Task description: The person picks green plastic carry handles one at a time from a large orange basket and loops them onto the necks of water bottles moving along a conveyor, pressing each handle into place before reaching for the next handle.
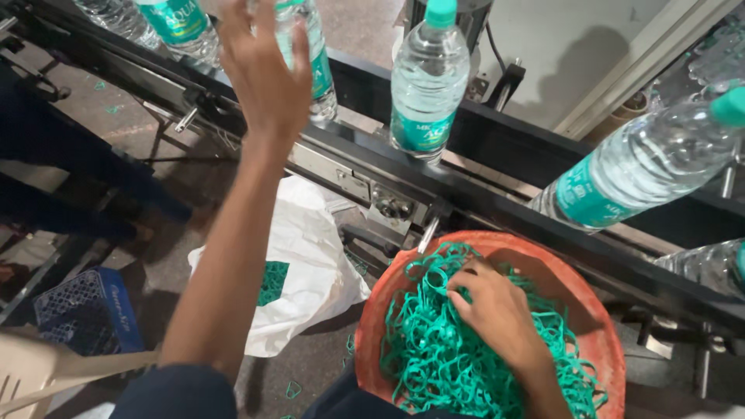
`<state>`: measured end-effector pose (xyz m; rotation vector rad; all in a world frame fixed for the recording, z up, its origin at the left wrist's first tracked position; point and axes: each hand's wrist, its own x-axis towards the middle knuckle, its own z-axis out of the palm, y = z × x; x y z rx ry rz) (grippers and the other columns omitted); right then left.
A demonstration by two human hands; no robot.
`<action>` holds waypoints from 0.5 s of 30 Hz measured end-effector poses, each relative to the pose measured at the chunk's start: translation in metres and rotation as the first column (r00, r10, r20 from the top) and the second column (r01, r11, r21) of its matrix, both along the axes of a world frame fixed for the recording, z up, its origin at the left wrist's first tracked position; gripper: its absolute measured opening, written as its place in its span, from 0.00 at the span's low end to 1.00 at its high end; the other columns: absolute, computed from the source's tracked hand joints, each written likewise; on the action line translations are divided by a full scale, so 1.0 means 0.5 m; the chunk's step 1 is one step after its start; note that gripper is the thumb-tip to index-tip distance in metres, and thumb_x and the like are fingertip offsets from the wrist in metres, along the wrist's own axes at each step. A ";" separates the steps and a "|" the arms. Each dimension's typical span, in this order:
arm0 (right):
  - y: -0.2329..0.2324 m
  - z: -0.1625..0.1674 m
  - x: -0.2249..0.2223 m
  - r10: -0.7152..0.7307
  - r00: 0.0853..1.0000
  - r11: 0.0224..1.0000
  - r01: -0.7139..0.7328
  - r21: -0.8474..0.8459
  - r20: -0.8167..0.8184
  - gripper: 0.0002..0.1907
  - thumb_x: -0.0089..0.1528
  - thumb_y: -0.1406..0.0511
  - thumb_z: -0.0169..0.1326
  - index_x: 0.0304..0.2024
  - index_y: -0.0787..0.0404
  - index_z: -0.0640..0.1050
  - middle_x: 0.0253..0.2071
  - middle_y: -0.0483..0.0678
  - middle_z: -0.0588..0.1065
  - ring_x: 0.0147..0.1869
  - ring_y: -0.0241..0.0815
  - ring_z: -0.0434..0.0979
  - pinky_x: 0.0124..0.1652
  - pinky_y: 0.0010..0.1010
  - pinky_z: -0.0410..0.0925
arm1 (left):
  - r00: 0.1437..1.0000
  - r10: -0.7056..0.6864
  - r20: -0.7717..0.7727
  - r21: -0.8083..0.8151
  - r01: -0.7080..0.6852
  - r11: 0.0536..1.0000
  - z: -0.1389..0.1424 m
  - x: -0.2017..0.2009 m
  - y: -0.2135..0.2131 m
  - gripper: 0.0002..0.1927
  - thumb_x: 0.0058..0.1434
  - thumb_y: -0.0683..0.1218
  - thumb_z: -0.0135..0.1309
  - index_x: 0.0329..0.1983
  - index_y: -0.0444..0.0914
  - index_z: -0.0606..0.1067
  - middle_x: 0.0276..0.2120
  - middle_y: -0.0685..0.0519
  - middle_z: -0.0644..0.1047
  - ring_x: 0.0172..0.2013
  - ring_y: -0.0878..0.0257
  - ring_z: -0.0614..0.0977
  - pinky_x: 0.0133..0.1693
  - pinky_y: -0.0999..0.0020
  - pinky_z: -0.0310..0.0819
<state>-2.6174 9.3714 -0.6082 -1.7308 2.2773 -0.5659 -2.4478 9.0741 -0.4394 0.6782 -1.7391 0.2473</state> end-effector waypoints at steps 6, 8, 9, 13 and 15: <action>0.063 0.112 -0.050 -0.113 0.807 0.977 0.195 -0.081 0.579 0.07 0.58 0.66 0.62 0.36 0.63 0.83 0.32 0.47 0.81 0.35 0.36 0.78 0.35 0.28 0.71 | 0.655 -0.755 -0.008 0.576 0.621 0.532 -0.129 0.006 0.230 0.18 0.64 0.46 0.61 0.57 0.36 0.77 0.54 0.46 0.80 0.57 0.48 0.80 0.58 0.56 0.72; 0.027 0.172 -0.053 -0.101 0.694 0.942 0.297 -0.156 0.713 0.07 0.60 0.68 0.60 0.38 0.66 0.83 0.30 0.49 0.80 0.30 0.34 0.75 0.31 0.26 0.69 | 0.533 -0.803 -0.268 0.778 0.611 0.147 -0.125 -0.003 0.289 0.12 0.69 0.45 0.57 0.51 0.34 0.78 0.59 0.47 0.80 0.49 0.58 0.85 0.50 0.63 0.78; -0.005 0.199 -0.055 -0.084 0.681 0.913 0.345 -0.218 0.727 0.07 0.60 0.69 0.59 0.38 0.68 0.82 0.29 0.49 0.80 0.27 0.34 0.74 0.28 0.26 0.67 | 0.626 -0.694 -0.356 0.770 0.617 0.162 -0.115 -0.027 0.287 0.14 0.68 0.45 0.55 0.54 0.36 0.78 0.50 0.46 0.81 0.44 0.60 0.84 0.46 0.64 0.78; -0.185 0.268 -0.064 0.255 0.682 0.744 0.315 -0.590 0.686 0.07 0.63 0.73 0.57 0.44 0.70 0.78 0.33 0.45 0.78 0.30 0.30 0.76 0.27 0.20 0.68 | 0.800 -0.358 -0.482 0.589 0.598 0.543 -0.070 -0.125 0.253 0.15 0.68 0.43 0.54 0.56 0.36 0.79 0.32 0.47 0.84 0.32 0.67 0.84 0.35 0.69 0.78; -0.275 0.314 -0.078 0.160 0.903 0.658 0.204 -0.725 0.399 0.08 0.68 0.69 0.59 0.49 0.62 0.83 0.36 0.49 0.82 0.33 0.34 0.79 0.34 0.26 0.70 | 0.826 -0.259 -0.500 0.539 0.531 0.653 -0.026 -0.170 0.206 0.15 0.66 0.43 0.55 0.55 0.38 0.80 0.29 0.46 0.83 0.28 0.67 0.83 0.33 0.68 0.77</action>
